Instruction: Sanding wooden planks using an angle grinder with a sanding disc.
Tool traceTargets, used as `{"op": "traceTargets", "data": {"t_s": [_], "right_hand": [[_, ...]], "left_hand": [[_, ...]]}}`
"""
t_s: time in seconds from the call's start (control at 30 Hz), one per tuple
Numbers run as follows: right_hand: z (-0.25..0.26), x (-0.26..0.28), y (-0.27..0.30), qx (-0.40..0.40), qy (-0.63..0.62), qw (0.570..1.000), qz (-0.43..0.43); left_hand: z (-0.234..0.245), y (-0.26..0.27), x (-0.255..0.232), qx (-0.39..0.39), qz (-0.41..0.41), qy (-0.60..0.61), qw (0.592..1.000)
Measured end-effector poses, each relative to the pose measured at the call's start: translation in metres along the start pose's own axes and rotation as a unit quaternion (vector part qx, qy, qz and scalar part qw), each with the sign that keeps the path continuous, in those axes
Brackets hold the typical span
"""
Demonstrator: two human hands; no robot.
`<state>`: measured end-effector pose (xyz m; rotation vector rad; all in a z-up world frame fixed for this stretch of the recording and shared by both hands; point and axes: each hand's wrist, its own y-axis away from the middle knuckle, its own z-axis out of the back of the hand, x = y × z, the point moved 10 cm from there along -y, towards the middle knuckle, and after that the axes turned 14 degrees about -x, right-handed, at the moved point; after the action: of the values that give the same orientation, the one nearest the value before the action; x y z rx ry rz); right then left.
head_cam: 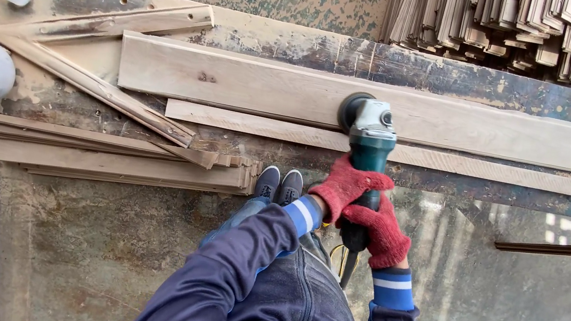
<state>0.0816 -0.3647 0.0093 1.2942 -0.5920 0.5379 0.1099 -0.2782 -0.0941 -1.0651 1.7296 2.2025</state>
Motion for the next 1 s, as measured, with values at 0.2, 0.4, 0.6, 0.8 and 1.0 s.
{"op": "traceTargets", "data": {"t_s": [0.2,0.4,0.6,0.8,1.0], "right_hand": [[0.018,-0.007,-0.009,-0.008,-0.037,0.999,0.004],[-0.014,-0.018,-0.018,0.028,-0.034,0.999,0.004],[0.027,-0.009,-0.012,-0.021,-0.068,0.997,0.005],[0.035,-0.008,-0.007,-0.026,-0.067,0.997,-0.007],[0.002,-0.013,-0.027,0.034,-0.036,0.999,0.015]], "left_hand": [[-0.019,0.011,-0.006,0.042,0.0,0.0,0.999],[0.036,0.026,-0.034,-0.021,0.02,0.027,0.999],[-0.036,0.005,-0.001,0.062,0.011,0.01,0.998],[-0.044,0.017,0.001,0.072,0.014,0.003,0.997],[0.02,0.032,-0.047,-0.006,0.03,0.039,0.999]]}}
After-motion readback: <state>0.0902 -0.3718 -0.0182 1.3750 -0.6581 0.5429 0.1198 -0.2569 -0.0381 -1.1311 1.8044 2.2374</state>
